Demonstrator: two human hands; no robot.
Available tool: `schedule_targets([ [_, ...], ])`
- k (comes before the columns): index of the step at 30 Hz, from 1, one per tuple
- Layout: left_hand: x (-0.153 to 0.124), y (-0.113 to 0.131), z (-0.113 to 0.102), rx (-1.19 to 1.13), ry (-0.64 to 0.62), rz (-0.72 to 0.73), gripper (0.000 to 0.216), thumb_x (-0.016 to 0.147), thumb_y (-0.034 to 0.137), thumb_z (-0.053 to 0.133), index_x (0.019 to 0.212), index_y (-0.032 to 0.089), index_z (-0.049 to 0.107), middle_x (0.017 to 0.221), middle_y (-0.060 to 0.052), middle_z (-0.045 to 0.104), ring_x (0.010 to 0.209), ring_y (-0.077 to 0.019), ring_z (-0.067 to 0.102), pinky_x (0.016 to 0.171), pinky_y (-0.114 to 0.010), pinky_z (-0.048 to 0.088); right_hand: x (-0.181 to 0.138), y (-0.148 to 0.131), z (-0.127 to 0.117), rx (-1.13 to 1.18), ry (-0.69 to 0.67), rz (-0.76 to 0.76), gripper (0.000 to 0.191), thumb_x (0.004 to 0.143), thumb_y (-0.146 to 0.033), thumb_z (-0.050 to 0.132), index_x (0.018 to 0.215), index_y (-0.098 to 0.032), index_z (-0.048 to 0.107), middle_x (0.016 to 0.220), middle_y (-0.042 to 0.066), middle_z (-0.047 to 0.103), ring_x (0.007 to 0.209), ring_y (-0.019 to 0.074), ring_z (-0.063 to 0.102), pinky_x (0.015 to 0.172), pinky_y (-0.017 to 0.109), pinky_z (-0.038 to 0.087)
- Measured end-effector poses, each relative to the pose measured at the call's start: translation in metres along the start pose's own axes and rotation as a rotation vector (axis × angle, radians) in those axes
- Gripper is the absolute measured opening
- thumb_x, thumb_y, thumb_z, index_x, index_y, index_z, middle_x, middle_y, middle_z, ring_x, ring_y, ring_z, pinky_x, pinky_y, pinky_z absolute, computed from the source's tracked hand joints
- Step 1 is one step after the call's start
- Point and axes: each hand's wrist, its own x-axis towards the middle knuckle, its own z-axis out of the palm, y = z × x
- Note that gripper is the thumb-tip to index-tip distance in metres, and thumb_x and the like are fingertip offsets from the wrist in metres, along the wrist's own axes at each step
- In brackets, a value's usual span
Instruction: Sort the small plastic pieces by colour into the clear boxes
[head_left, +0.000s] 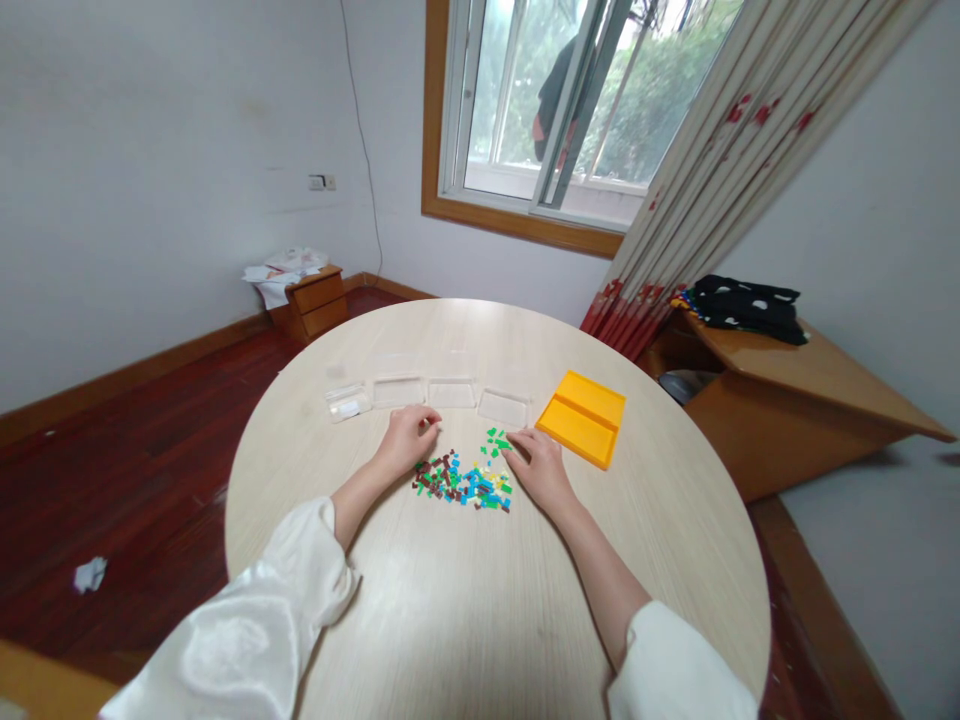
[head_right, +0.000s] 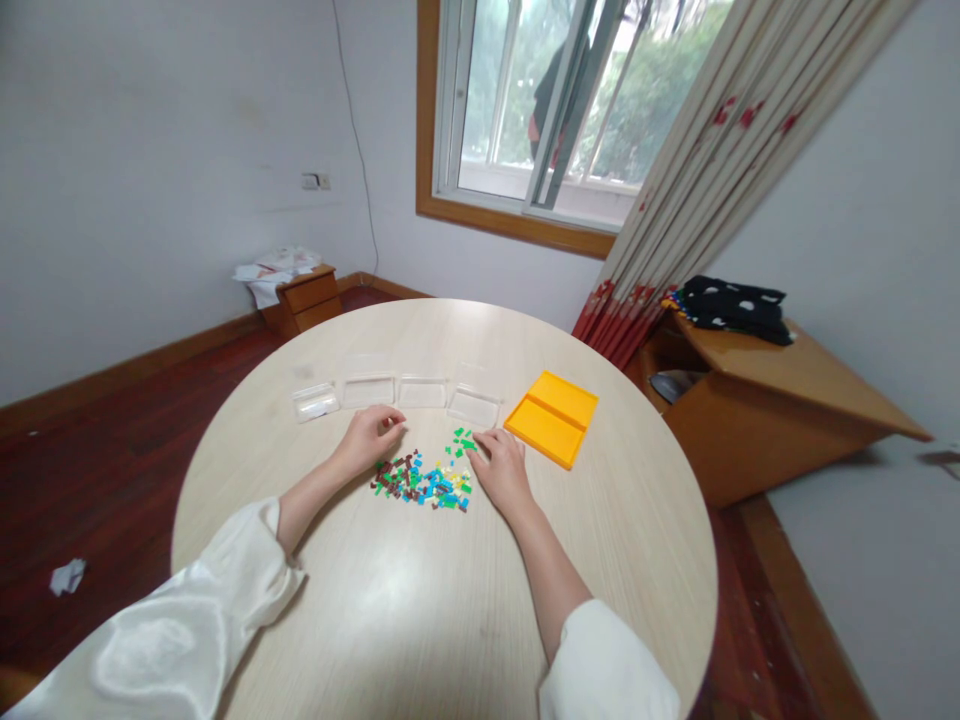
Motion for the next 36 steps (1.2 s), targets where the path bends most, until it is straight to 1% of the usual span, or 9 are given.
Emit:
schedule_targets([
  [5, 0.001, -0.006, -0.006, -0.027, 0.034, -0.006, 0.013, 0.079, 0.015, 0.054, 0.076, 0.016, 0.067, 0.077, -0.005, 0.067, 0.073, -0.0168, 0.058, 0.074, -0.029, 0.044, 0.000, -0.006, -0.001, -0.030, -0.001, -0.005, 0.018, 0.083, -0.032, 0.055, 0.084, -0.019, 0.067, 0.084, 0.006, 0.064, 0.083, 0.0207, 0.057, 0.077, 0.035, 0.039],
  [10, 0.001, -0.010, -0.021, 0.003, 0.102, -0.083, 0.016, 0.081, 0.021, 0.053, 0.069, 0.015, 0.063, 0.071, -0.004, 0.064, 0.068, -0.0159, 0.055, 0.067, -0.027, 0.041, 0.000, -0.011, 0.000, -0.010, -0.008, -0.019, 0.020, 0.084, -0.034, 0.052, 0.082, -0.019, 0.065, 0.081, 0.006, 0.065, 0.080, 0.0204, 0.057, 0.075, 0.035, 0.040],
  [14, 0.001, -0.021, -0.042, 0.072, 0.204, -0.151, 0.021, 0.081, 0.026, 0.051, 0.066, 0.016, 0.060, 0.067, -0.003, 0.063, 0.065, -0.0158, 0.054, 0.064, -0.027, 0.039, 0.001, -0.013, 0.001, 0.020, -0.021, -0.034, 0.019, 0.083, -0.032, 0.051, 0.084, -0.017, 0.063, 0.081, 0.007, 0.065, 0.077, 0.0205, 0.057, 0.072, 0.034, 0.042],
  [18, -0.002, -0.043, -0.071, 0.168, 0.357, -0.252, 0.017, 0.079, 0.027, 0.052, 0.071, 0.016, 0.063, 0.072, -0.004, 0.065, 0.067, -0.0170, 0.056, 0.067, -0.027, 0.040, -0.001, -0.016, 0.000, 0.059, -0.018, -0.021, 0.017, 0.082, -0.029, 0.051, 0.087, -0.017, 0.063, 0.080, 0.007, 0.065, 0.074, 0.0202, 0.057, 0.070, 0.034, 0.044],
  [21, -0.006, -0.059, -0.088, 0.277, 0.431, -0.345, 0.016, 0.079, 0.026, 0.051, 0.077, 0.017, 0.064, 0.080, -0.006, 0.068, 0.074, -0.0198, 0.058, 0.069, -0.030, 0.039, -0.002, -0.017, -0.002, 0.086, -0.026, -0.010, 0.015, 0.080, -0.027, 0.052, 0.085, -0.017, 0.063, 0.079, 0.006, 0.065, 0.072, 0.0195, 0.057, 0.069, 0.033, 0.044],
  [24, -0.009, -0.065, -0.094, 0.374, 0.442, -0.416, 0.019, 0.079, 0.027, 0.049, 0.082, 0.018, 0.066, 0.085, -0.007, 0.068, 0.082, -0.0233, 0.059, 0.075, -0.034, 0.037, -0.003, -0.017, -0.005, 0.110, -0.035, 0.002, 0.012, 0.078, -0.025, 0.053, 0.082, -0.018, 0.062, 0.076, 0.005, 0.065, 0.070, 0.0186, 0.057, 0.068, 0.032, 0.044],
  [30, -0.010, -0.060, -0.092, 0.439, 0.366, -0.488, 0.022, 0.079, 0.026, 0.047, 0.083, 0.020, 0.067, 0.089, -0.009, 0.067, 0.093, -0.0288, 0.056, 0.081, -0.040, 0.031, -0.005, -0.021, -0.010, 0.129, -0.031, -0.036, 0.011, 0.079, -0.024, 0.053, 0.079, -0.019, 0.063, 0.076, 0.005, 0.065, 0.070, 0.0179, 0.057, 0.067, 0.031, 0.045],
  [33, -0.009, -0.060, -0.092, 0.429, 0.368, -0.487, 0.024, 0.078, 0.026, 0.048, 0.089, 0.020, 0.068, 0.090, -0.010, 0.067, 0.094, -0.0302, 0.055, 0.081, -0.041, 0.031, -0.004, -0.025, -0.015, 0.117, 0.046, -0.066, 0.012, 0.080, -0.026, 0.053, 0.078, -0.019, 0.062, 0.075, 0.005, 0.065, 0.070, 0.0181, 0.057, 0.068, 0.031, 0.044],
  [36, -0.009, -0.061, -0.092, 0.407, 0.389, -0.458, 0.026, 0.078, 0.028, 0.050, 0.096, 0.019, 0.067, 0.090, -0.011, 0.067, 0.094, -0.0304, 0.055, 0.080, -0.041, 0.030, -0.001, -0.024, -0.028, 0.048, 0.230, -0.070, 0.015, 0.083, -0.030, 0.052, 0.078, -0.019, 0.061, 0.074, 0.005, 0.064, 0.072, 0.0189, 0.057, 0.070, 0.032, 0.043],
])
